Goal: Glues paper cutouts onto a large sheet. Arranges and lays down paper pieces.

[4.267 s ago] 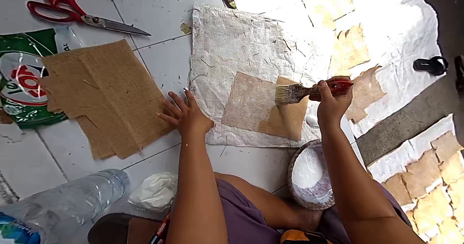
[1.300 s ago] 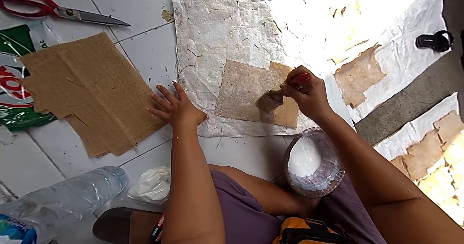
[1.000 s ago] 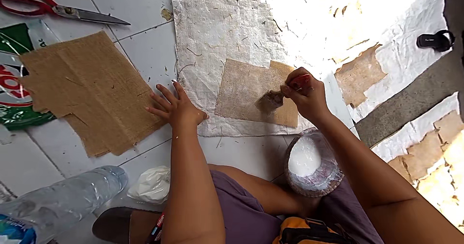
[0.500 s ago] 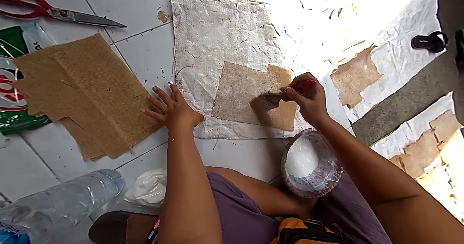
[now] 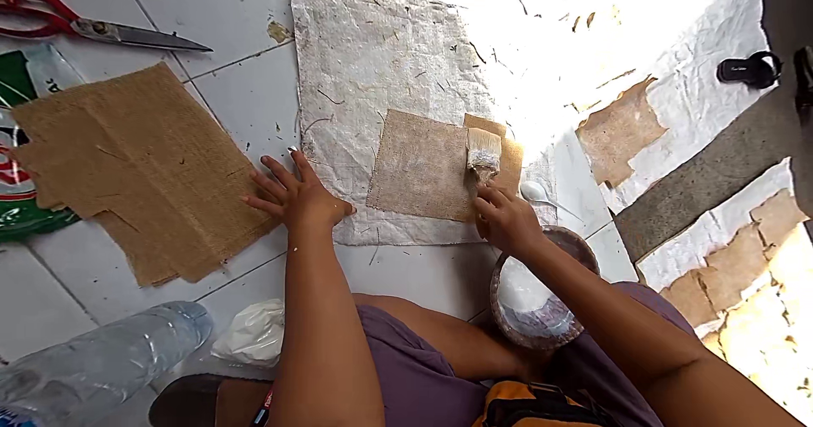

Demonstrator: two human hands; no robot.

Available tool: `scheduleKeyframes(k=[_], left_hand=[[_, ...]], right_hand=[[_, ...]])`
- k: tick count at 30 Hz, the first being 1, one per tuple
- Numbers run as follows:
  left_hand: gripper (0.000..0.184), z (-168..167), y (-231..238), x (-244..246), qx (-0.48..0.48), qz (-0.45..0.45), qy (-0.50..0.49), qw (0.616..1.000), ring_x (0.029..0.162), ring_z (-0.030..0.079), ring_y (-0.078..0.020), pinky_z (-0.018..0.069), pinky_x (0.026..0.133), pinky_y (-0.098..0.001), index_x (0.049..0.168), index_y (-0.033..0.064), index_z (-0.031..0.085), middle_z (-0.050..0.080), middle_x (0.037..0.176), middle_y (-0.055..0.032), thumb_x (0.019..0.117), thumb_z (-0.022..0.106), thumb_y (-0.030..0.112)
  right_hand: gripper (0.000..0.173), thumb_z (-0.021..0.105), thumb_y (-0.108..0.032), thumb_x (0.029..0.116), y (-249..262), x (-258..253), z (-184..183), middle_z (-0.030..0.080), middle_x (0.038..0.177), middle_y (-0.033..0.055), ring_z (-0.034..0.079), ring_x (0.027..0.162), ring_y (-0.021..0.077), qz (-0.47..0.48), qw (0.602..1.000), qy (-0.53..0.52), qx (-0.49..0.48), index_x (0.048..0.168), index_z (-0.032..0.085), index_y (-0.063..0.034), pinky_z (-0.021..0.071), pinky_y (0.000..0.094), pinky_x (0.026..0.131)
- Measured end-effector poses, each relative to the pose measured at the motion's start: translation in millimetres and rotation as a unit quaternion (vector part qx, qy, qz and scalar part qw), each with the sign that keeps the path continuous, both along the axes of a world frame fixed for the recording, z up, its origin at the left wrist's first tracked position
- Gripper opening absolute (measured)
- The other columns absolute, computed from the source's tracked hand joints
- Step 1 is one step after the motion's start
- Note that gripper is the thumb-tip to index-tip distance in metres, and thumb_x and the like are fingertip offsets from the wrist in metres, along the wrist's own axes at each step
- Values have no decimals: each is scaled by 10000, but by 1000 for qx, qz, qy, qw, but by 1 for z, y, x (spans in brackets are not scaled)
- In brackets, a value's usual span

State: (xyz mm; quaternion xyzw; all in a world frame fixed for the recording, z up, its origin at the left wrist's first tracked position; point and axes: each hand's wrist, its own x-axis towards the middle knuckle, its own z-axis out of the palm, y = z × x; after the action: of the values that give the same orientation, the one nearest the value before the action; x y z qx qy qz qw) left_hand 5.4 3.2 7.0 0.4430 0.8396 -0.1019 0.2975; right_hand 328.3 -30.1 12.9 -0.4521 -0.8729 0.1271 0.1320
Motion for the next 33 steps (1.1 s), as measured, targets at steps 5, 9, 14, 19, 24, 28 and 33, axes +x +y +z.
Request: scheduleKeyframes(k=[5, 9, 14, 19, 24, 28, 33], left_hand=[[1341, -2, -1, -2, 21, -3, -6, 1000, 1519, -167, -552, -119, 1105, -814, 1660, 121, 5, -176, 1677, -275, 710, 938, 273], [1328, -3, -2, -1, 16, -4, -3, 1000, 1527, -171, -530, -112, 1117, -804, 1660, 117, 5, -189, 1676, -271, 722, 929, 296], [1319, -2, -2, -1, 18, -1, -2, 1000, 1526, -165, -536, -116, 1116, -801, 1661, 123, 15, -179, 1681, -262, 724, 929, 288], [1303, 0, 0, 2, 21, -6, 1, 1000, 1526, -149, -546, -104, 1113, -808, 1660, 116, 30, -164, 1682, -270, 727, 926, 271], [1313, -1, -2, 0, 20, -8, 5, 1000, 1529, -148, -538, -105, 1115, -804, 1661, 122, 22, -165, 1684, -264, 726, 927, 292], [1319, -2, -3, -1, 25, -4, 2, 1000, 1527, -154, -540, -114, 1114, -804, 1660, 115, 27, -169, 1681, -270, 717, 933, 283], [1325, -3, -5, -2, 27, -7, 1, 1000, 1524, -161, -544, -123, 1108, -809, 1660, 114, 17, -171, 1676, -282, 718, 933, 286]], right_hand=[[161, 623, -56, 860, -5, -12, 48, 688, 946, 156, 698, 824, 330, 20, 1000, 7, -23, 992, 716, -52, 550, 444, 589], [164, 639, 5, 903, 10, -13, 31, 696, 1142, 237, 691, 1058, 431, -15, 1000, -15, 10, 1011, 744, -61, 598, 522, 785], [114, 747, -18, 830, -3, -38, 3, 627, 1242, 304, 592, 1230, 500, 3, 991, -116, -69, 942, 737, -37, 535, 577, 988], [54, 709, -17, 873, -23, -57, 9, 623, 1225, 272, 579, 1203, 480, 33, 970, -202, -130, 915, 739, 1, 412, 632, 1099], [176, 542, 63, 970, -55, -92, 23, 603, 1194, 302, 595, 1155, 471, 68, 943, -295, -141, 965, 718, 67, 430, 649, 1030], [135, 605, -42, 945, -54, -78, 71, 647, 1069, 222, 638, 1050, 398, 80, 957, -164, -224, 982, 733, -22, 540, 524, 878], [178, 553, -84, 909, 42, -16, 100, 711, 933, 1, 672, 816, 92, -138, 898, 233, -347, 958, 722, -105, 569, 310, 744]])
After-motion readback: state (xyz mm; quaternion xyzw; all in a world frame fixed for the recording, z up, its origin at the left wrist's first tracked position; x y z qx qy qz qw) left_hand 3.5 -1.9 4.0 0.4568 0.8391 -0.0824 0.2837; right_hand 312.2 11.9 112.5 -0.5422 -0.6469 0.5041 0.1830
